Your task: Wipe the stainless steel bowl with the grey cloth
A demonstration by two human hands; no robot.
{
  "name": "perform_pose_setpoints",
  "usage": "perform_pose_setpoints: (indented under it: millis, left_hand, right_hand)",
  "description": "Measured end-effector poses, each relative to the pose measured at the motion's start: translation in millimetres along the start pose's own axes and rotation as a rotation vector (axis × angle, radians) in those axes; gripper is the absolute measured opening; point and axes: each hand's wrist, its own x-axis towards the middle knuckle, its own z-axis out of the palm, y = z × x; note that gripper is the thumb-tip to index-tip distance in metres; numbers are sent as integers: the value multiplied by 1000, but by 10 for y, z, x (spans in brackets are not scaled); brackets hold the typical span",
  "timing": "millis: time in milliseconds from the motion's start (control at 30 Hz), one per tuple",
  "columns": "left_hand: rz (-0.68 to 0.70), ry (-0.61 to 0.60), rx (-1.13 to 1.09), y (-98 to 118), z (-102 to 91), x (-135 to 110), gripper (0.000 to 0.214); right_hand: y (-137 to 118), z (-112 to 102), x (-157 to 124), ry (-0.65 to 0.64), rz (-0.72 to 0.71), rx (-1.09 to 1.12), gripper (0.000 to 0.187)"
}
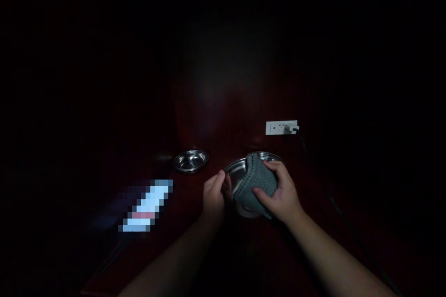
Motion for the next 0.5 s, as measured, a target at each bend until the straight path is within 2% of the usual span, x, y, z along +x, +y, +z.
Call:
perform_pose_setpoints:
  millis: [167,400,500]
  left_hand:
    - [-60,53,-53,-11,28,-32,29]
    - [-173,219,-297,-64,32,20,25]
    - [-169,137,-271,-98,-3,58,25]
  right_hand:
    - [43,35,-39,19,95,44,51]
    - [109,110,-97,69,225,122,48]
    - [136,118,-107,71,245,123,47]
